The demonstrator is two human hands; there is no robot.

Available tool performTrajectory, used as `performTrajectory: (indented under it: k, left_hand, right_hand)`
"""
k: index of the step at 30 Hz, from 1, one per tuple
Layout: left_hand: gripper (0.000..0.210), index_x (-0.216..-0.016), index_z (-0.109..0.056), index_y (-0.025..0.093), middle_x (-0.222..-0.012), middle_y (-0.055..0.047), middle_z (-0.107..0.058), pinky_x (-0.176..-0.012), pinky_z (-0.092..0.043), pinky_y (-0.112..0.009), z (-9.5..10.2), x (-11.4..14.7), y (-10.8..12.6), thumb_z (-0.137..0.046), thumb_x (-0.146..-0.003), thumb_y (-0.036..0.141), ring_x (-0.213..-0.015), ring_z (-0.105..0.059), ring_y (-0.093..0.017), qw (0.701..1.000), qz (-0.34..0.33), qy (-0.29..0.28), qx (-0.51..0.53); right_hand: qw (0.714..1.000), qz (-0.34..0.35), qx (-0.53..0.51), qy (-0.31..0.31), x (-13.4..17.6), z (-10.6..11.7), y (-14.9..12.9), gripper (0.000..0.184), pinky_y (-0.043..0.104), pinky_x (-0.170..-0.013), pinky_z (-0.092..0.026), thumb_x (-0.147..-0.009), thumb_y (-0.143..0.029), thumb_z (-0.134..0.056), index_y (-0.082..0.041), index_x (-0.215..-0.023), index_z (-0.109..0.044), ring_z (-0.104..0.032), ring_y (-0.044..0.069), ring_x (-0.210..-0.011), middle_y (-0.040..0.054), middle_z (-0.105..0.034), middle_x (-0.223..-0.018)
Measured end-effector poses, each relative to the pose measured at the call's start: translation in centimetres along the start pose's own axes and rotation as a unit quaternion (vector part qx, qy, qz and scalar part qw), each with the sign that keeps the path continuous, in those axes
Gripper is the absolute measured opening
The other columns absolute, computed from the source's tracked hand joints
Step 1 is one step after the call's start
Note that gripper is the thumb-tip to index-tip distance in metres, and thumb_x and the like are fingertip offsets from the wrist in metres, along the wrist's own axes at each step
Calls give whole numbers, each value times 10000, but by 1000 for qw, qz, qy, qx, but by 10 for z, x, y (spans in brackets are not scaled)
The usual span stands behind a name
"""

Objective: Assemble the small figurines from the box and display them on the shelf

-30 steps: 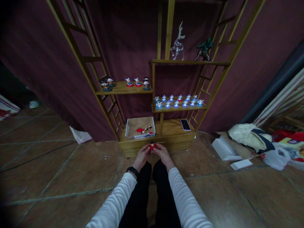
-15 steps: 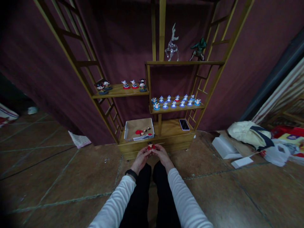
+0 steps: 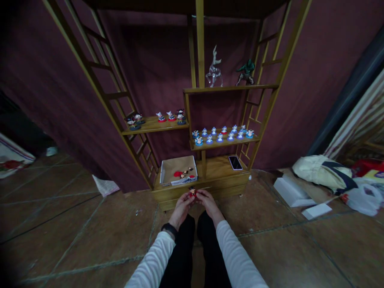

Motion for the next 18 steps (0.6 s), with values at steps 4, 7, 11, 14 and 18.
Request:
performTrajectory:
  k: [4, 7, 11, 14, 18]
  left_hand:
    - [490, -982, -642, 156, -920, -82, -686, -745, -460, -291, 2, 0, 0, -816, -529, 216, -801, -630, -166, 1000, -16, -7, -14]
    - [505, -972, -644, 156, -898, -83, -693, -768, -461, -309, 4, 1, 0, -826, -504, 216, -789, -635, -174, 999, -26, -1, -32]
    - [521, -976, -642, 143, -898, -95, -694, -781, -466, -313, 7, 3, 2, -830, -492, 199, -800, -636, -182, 998, -39, -2, -57]
    - [518, -983, -641, 141, -913, -100, -695, -781, -468, -305, 8, 5, 4, -826, -502, 194, -813, -635, -180, 996, -46, -4, -75]
    - [503, -986, -646, 151, -909, -90, -700, -790, -468, -306, 7, 6, 7, -821, -521, 231, -816, -638, -177, 994, -52, -6, -98]
  right_hand:
    - [1000, 15, 2, -18, 0, 0, 2, 395, 349, -755, -476, -557, -400, -787, -211, -880, -661, -630, 208, -849, 56, -686, -936]
    - [999, 19, 7, -39, 0, 1, 2, 404, 360, -779, -474, -557, -375, -792, -207, -899, -654, -624, 220, -891, 62, -684, -942]
    - [999, 4, 9, -43, -1, 1, 1, 418, 371, -783, -480, -528, -344, -813, -203, -884, -646, -632, 219, -862, 56, -682, -902]
    - [999, -2, -4, -49, -1, 1, 0, 403, 383, -788, -487, -531, -351, -812, -204, -866, -641, -637, 215, -838, 49, -678, -878]
    - [999, 4, -9, -47, -1, -1, 1, 379, 383, -794, -488, -542, -371, -803, -207, -843, -640, -635, 208, -832, 41, -671, -858]
Point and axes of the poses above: each hand's wrist, its own x-axis away from the middle knuckle, its own z-axis out of the back of the hand, y = z × x, the point moved 2 cm from there along -x, towards the middle knuckle
